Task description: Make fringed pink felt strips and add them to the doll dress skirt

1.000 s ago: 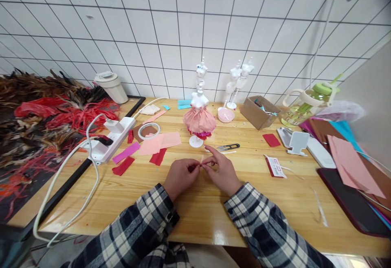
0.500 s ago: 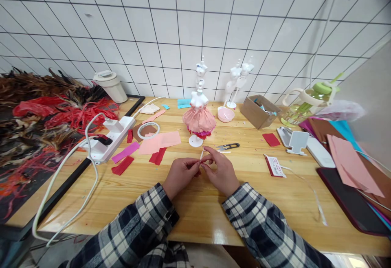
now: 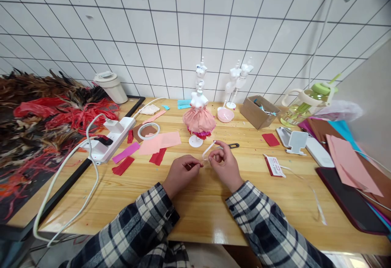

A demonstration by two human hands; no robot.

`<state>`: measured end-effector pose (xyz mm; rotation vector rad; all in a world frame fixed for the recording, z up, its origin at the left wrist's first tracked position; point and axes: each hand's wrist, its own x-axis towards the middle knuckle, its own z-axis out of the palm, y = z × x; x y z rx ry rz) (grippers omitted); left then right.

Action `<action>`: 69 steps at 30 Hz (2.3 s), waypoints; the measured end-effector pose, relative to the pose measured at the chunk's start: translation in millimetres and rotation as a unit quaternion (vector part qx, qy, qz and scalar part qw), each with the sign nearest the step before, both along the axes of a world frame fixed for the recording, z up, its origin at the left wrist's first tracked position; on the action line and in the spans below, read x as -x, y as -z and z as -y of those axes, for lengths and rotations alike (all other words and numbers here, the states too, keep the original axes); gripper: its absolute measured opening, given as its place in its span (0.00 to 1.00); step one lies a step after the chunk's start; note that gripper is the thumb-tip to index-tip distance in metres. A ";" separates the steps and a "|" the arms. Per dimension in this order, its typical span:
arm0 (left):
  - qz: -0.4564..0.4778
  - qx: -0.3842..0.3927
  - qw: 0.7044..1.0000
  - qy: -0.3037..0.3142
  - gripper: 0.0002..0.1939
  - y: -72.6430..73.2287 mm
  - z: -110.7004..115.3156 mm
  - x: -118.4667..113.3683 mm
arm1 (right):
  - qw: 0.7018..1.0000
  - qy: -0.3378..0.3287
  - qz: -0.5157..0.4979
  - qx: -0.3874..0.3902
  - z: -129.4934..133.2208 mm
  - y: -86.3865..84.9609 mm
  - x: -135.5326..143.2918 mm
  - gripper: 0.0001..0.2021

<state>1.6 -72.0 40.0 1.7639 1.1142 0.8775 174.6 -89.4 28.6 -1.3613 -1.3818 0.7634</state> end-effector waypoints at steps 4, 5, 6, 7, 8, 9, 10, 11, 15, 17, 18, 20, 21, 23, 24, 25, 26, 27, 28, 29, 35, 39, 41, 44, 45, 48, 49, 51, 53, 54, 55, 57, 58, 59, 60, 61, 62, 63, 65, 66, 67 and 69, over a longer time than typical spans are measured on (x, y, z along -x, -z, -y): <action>0.105 0.014 0.994 0.033 0.08 -1.8 -3.2 6.0 | 0.995 0.026 -0.093 0.027 -8.9 4.8 -12.4 0.26; 0.131 0.038 0.990 0.034 0.08 -0.9 -3.5 7.2 | 0.994 0.029 -0.105 0.032 -10.6 6.4 -14.8 0.27; 0.158 0.067 0.984 0.036 0.08 0.5 -3.6 8.3 | 0.993 0.033 -0.112 0.035 -12.0 8.1 -16.8 0.27; 0.188 0.097 0.977 0.041 0.07 2.1 -3.5 9.1 | 0.992 0.037 -0.115 0.039 -13.2 9.9 -18.4 0.28; 0.219 0.126 0.967 0.046 0.07 3.8 -3.3 9.5 | 0.992 0.042 -0.115 0.043 -14.3 11.7 -19.8 0.29; 0.249 0.152 0.955 0.049 0.06 5.2 -2.9 9.7 | 0.991 0.050 -0.114 0.047 -15.4 13.4 -21.2 0.30; 0.277 0.176 0.943 0.051 0.05 6.0 -2.6 9.7 | 0.990 0.058 -0.115 0.049 -16.5 14.8 -22.9 0.32; 0.300 0.196 0.932 0.051 0.04 6.2 -2.1 9.5 | 0.990 0.068 -0.117 0.047 -17.6 15.8 -25.3 0.33; 0.340 0.251 0.905 0.041 0.03 2.1 -0.4 8.3 | 0.992 0.083 -0.095 -0.004 -23.7 13.8 -43.7 0.43; 0.343 0.261 0.902 0.040 0.04 0.1 0.2 8.0 | 0.995 0.085 -0.024 -0.047 -26.4 9.9 -56.5 0.49; 0.345 0.263 0.900 0.040 0.04 -0.3 0.4 7.9 | 0.994 0.086 0.022 -0.061 -27.3 7.8 -62.7 0.51; 0.352 0.266 0.896 0.045 0.04 0.3 0.5 7.8 | 0.989 0.094 0.100 -0.054 -27.9 4.6 -72.8 0.53; 0.356 0.268 0.894 0.047 0.04 1.0 0.5 7.7 | 0.986 0.111 0.123 -0.035 -27.7 3.8 -76.3 0.54; 0.364 0.273 0.889 0.049 0.04 2.8 0.7 7.6 | 0.977 0.160 0.138 0.008 -26.9 4.3 -80.1 0.54; 0.366 0.277 0.887 0.049 0.04 3.6 0.8 7.4 | 0.975 0.180 0.129 0.017 -26.6 5.6 -80.3 0.52; 0.367 0.280 0.886 0.048 0.04 4.4 0.9 7.2 | 0.976 0.188 0.112 0.013 -26.3 7.3 -79.3 0.50; 0.367 0.282 0.885 0.048 0.04 5.0 1.1 7.0 | 0.980 0.176 0.089 -0.004 -26.0 9.3 -77.1 0.48; 0.368 0.284 0.884 0.048 0.04 5.4 1.2 6.7 | 0.987 0.146 0.065 -0.028 -25.5 11.1 -73.6 0.47; 0.369 0.285 0.883 0.050 0.04 5.8 1.2 6.4 | 0.992 0.107 0.042 -0.054 -24.7 12.6 -68.7 0.47; 0.370 0.287 0.882 0.053 0.03 6.1 1.3 6.1 | 0.995 0.066 0.025 -0.077 -23.3 13.3 -62.4 0.48; 0.393 0.296 0.866 0.091 0.04 4.3 2.3 5.9 | 0.993 -0.020 0.045 -0.106 -3.4 2.5 -12.9 0.48; 0.392 0.274 0.868 0.132 0.07 3.0 3.9 6.3 | 0.988 0.033 0.070 -0.131 4.5 -2.8 2.3 0.47; 0.361 0.244 0.891 0.127 0.09 3.3 4.5 6.2 | 0.987 0.060 0.055 -0.141 5.1 -3.1 3.1 0.47; 0.265 0.138 0.949 0.101 0.09 3.6 5.4 6.4 | 0.984 0.074 0.028 -0.162 6.2 -4.6 3.3 0.47; 0.230 0.092 0.964 0.099 0.09 3.4 5.7 6.7 | 0.982 0.067 0.034 -0.171 6.8 -5.5 3.5 0.47; 0.173 -0.011 0.978 0.117 0.09 2.7 5.7 7.7 | 0.980 0.066 0.066 -0.174 6.4 -7.0 1.4 0.46; 0.168 -0.025 0.978 0.123 0.08 2.9 5.4 7.9 | 0.979 0.082 0.074 -0.173 5.1 -6.7 -1.7 0.46; 0.169 -0.028 0.977 0.130 0.08 4.1 4.5 8.0 | 0.973 0.126 0.080 -0.178 1.1 -5.6 -12.2 0.46; 0.174 -0.012 0.975 0.136 0.08 5.7 4.0 7.7 | 0.973 0.141 0.073 -0.169 -2.9 -4.9 -27.2 0.45; 0.175 0.000 0.975 0.137 0.08 6.3 4.2 7.6 | 0.978 0.131 0.065 -0.146 -4.4 -5.2 -35.4 0.43; 0.175 0.013 0.975 0.139 0.08 6.6 4.6 7.5 | 0.984 0.118 0.061 -0.115 -5.4 -6.3 -43.4 0.38; 0.165 0.035 0.975 0.142 0.09 6.4 6.0 7.4 | 0.986 0.122 0.088 -0.067 -6.1 -10.8 -58.0 0.25; 0.158 0.041 0.976 0.143 0.09 6.0 6.6 7.4 | 0.981 0.147 0.113 -0.064 -6.0 -14.0 -64.4 0.19; 0.149 0.042 0.977 0.144 0.09 5.4 7.1 7.5 | 0.972 0.179 0.134 -0.075 -5.6 -17.7 -70.2 0.15; 0.137 0.039 0.979 0.147 0.10 4.8 7.2 7.5 | 0.963 0.207 0.143 -0.094 -5.0 -21.6 -75.4 0.13; 0.125 0.033 0.980 0.150 0.10 4.4 7.1 7.6 | 0.959 0.221 0.137 -0.111 -3.9 -25.7 -80.3 0.11; 0.114 0.026 0.981 0.154 0.10 4.2 6.6 7.5 | 0.961 0.220 0.113 -0.123 -2.4 -29.9 -85.1 0.11; 0.104 0.019 0.982 0.159 0.11 4.2 5.9 7.4 | 0.967 0.207 0.077 -0.125 -0.1 -34.2 -89.9 0.11; 0.094 0.015 0.981 0.167 0.11 4.9 4.2 7.1 | 0.980 0.167 -0.007 -0.103 7.4 -44.0 -100.5 0.12; 0.093 0.016 0.981 0.170 0.11 5.5 3.5 7.0 | 0.984 0.153 -0.034 -0.082 12.6 -49.8 -106.6 0.12; 0.092 0.017 0.981 0.172 0.11 5.9 3.1 6.9 | 0.987 0.146 -0.042 -0.059 18.5 -56.2 -113.1 0.12; 0.087 0.015 0.981 0.174 0.11 6.1 2.8 7.1 | 0.991 0.133 -0.019 -0.002 30.9 -70.3 -128.0 0.13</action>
